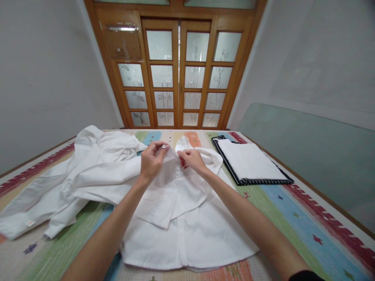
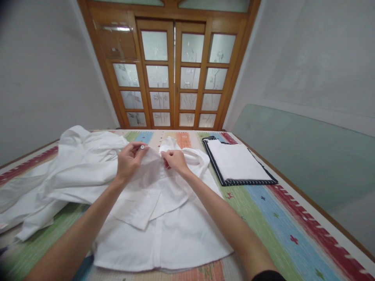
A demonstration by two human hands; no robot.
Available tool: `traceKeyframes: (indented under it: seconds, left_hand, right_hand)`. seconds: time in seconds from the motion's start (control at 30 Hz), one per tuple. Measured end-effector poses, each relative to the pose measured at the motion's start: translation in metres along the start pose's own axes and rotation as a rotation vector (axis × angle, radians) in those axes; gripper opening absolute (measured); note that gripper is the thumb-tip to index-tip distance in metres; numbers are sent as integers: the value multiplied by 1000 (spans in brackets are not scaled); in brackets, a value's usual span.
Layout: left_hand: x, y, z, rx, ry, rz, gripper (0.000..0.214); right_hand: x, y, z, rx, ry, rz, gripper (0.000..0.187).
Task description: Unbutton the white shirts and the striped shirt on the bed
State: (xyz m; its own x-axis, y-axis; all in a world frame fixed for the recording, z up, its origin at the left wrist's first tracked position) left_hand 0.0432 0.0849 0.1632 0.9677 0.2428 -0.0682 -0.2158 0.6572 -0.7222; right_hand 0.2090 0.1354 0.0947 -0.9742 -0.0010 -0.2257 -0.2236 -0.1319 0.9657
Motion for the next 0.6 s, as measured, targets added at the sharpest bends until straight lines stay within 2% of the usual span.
traceKeyframes:
  seconds: [0.1,0.2,0.27,0.37,0.47,0.53,0.6]
  left_hand:
    - [7,-8,-3,31,79,67,15]
    - [1,-11,0,71,72,182,15]
    - [-10,-4,5,71,22,296,14]
    - [-28,22,11,-14,6,489,12]
    - [-24,44,7,-47,176,681,13]
    - [-11,43,0,55,322,738,26]
    - [6,34,-9,174,457,677,37]
  right_hand:
    - [2,-4,1,72,44,-4,26]
    - [1,-8,1,69,33,83,24]
    - [-1,-10,0,5,25,158,23]
    - [-2,-10,-6,-141,32,224,27]
    - [2,-15,-11,-222,56,223,35]
    - [7,-20,-13,-220,73,217,39]
    - [10,-24,-13,-209,82,224,43]
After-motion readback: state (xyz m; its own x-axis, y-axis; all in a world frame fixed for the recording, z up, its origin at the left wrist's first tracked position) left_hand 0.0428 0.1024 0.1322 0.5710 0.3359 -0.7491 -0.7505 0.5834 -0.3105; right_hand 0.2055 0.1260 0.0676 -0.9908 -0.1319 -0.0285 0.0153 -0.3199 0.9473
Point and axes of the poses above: each hand's wrist, its own z-axis towards the middle knuckle, its own x-axis out of the palm, y = z × x, the point moved 8 cm from there along z, towards the middle knuckle, and after that the axes turned 2 degrees about -y, right-handed, at the moved point
